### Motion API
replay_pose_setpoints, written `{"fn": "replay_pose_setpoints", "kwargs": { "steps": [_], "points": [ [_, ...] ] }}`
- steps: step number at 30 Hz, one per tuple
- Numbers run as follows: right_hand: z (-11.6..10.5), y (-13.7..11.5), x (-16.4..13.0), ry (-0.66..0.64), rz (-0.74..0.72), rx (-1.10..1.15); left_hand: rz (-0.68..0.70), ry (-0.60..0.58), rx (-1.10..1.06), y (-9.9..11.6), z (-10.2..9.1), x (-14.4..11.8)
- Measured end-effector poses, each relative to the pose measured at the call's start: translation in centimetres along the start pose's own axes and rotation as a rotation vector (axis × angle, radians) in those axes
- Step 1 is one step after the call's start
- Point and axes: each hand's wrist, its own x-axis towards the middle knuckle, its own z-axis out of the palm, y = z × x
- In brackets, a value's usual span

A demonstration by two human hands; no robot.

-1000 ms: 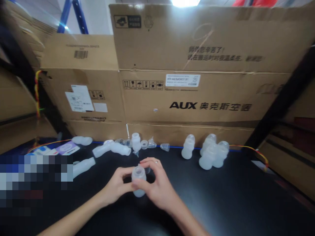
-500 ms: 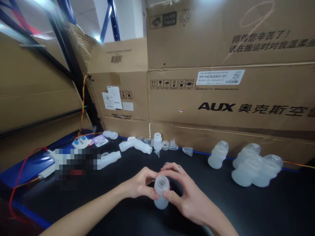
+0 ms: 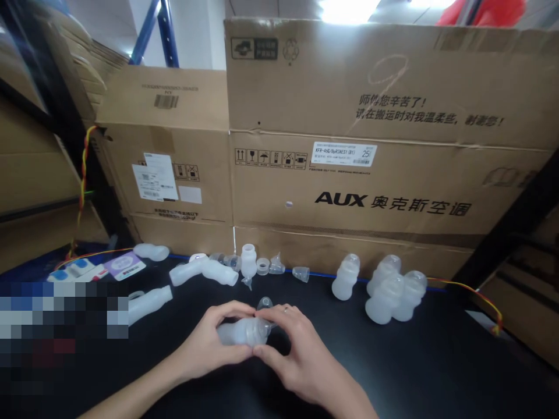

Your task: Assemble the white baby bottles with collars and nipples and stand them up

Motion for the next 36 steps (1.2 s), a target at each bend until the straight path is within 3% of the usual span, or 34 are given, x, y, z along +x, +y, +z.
{"fn": "replay_pose_setpoints", "kwargs": {
  "steps": [4,9,16,19,21,25,28,31,34,36],
  "points": [
    [-0.4,-0.2,0.2,-0.068,-0.051,0.091,-0.1,-0.261,-0.279,-0.4,-0.9,0.6],
    [0.4,-1.2,0.6,-0.085,-0.156,0.121,-0.276,-0.42,-0.456,-1.4,-1.3,0.8],
    [1.0,0.0,0.1,-0.03,0.1,-0.123,-0.145,-0.276,-0.327,-1.6,-0.3,0.1],
    [0.2,0.0,0.0,0.04,0.109,0.038,-0.17,-0.303,-0.41,-2.3,-0.4,0.5],
    [-0.4,-0.5,0.1,0.002,0.081,0.142,-0.209,-0.308,-0.469,-3.0,-0.7,0.9],
    [-0.4,-1.2,0.1,-0.095,0.024,0.057,-0.215,-0.308,-0.427,-4.1,-1.2,1.0],
    [1.2,-0.7,0.2,-0.058,0.136,-0.091,-0.129,-0.211,-0.153,-3.8,-1.2,0.2],
    [3.4,0.5,0.4,-0.028,0.381,-0.072,0.039,-0.133,0.252,-2.8,-1.1,-0.6],
    [5.2,1.5,1.0,-0.027,0.65,0.165,0.384,-0.032,0.535,-1.9,-1.2,-0.8],
    [5.9,1.9,1.4,-0.012,0.739,0.272,0.611,0.044,0.584,-1.5,-1.3,-0.7]
  ]
}}
